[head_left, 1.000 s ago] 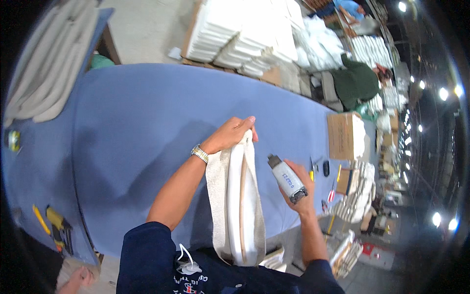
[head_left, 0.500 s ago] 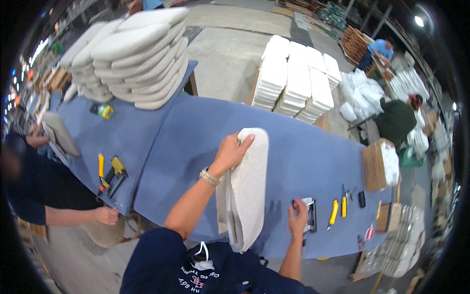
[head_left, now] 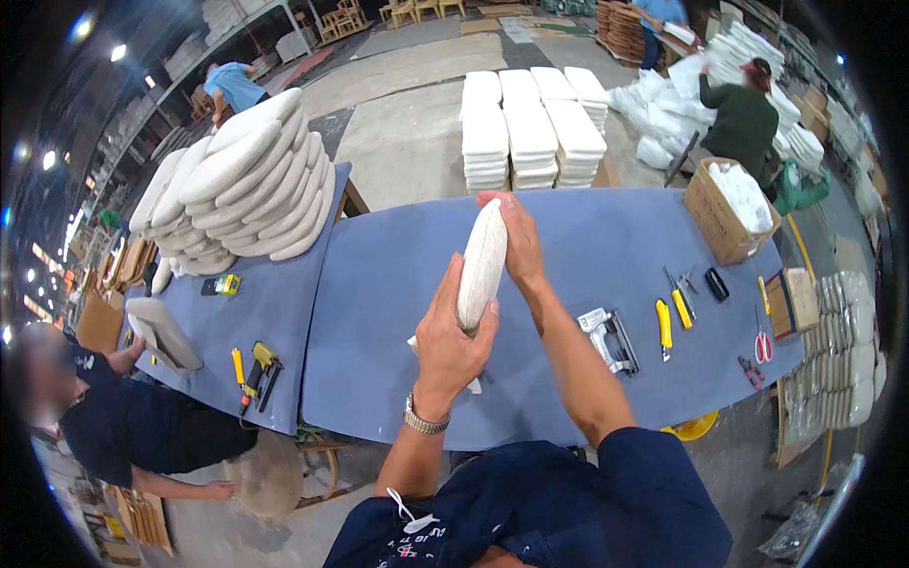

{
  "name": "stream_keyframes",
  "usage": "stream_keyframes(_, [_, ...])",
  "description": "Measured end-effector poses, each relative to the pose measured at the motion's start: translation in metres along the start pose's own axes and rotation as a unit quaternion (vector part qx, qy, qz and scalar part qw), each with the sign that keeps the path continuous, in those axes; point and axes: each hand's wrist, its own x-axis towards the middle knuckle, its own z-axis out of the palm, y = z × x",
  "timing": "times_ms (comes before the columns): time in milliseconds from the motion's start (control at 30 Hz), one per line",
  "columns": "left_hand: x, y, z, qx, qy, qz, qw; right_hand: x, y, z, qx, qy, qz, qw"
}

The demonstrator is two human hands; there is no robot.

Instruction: The person assembles white cushion covers by inserting foam inserts, folding edges, and securing seams with a staple gun and utility knife. They repeatedly handle cushion covers and foam, trim excess material, and place finished cushions on a nearby stack.

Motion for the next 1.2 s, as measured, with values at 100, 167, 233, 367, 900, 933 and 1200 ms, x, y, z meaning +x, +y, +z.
stream_keyframes(100, [0.003,0.018,-0.005,-0.010,-0.006,-0.080,0.997,-0.010,-0.013,0.007,-0.050,-0.024,0.014,0.998])
stream_keyframes(167, [0.006,0.019,-0.007,-0.004,-0.008,-0.086,0.996,-0.010,-0.016,0.010,-0.093,-0.020,-0.067,0.993])
stream_keyframes(233, [0.000,0.011,0.002,0.023,0.007,-0.044,0.999,-0.007,-0.020,0.007,-0.136,-0.042,-0.148,0.979])
stream_keyframes(367, [0.004,-0.001,0.003,0.016,0.010,0.045,0.999,0.005,-0.029,0.003,-0.207,-0.091,-0.172,0.959])
stream_keyframes(900, [0.016,-0.047,-0.059,-0.155,-0.042,-0.066,0.985,0.088,-0.093,0.064,-0.427,-0.682,-0.043,0.593])
stream_keyframes(933, [0.015,-0.049,-0.058,-0.181,-0.023,-0.074,0.980,0.086,-0.082,0.058,-0.410,-0.654,-0.080,0.630])
stream_keyframes(1200, [0.029,-0.060,-0.057,-0.141,-0.005,-0.113,0.984,0.062,-0.031,0.038,-0.256,-0.346,-0.385,0.816])
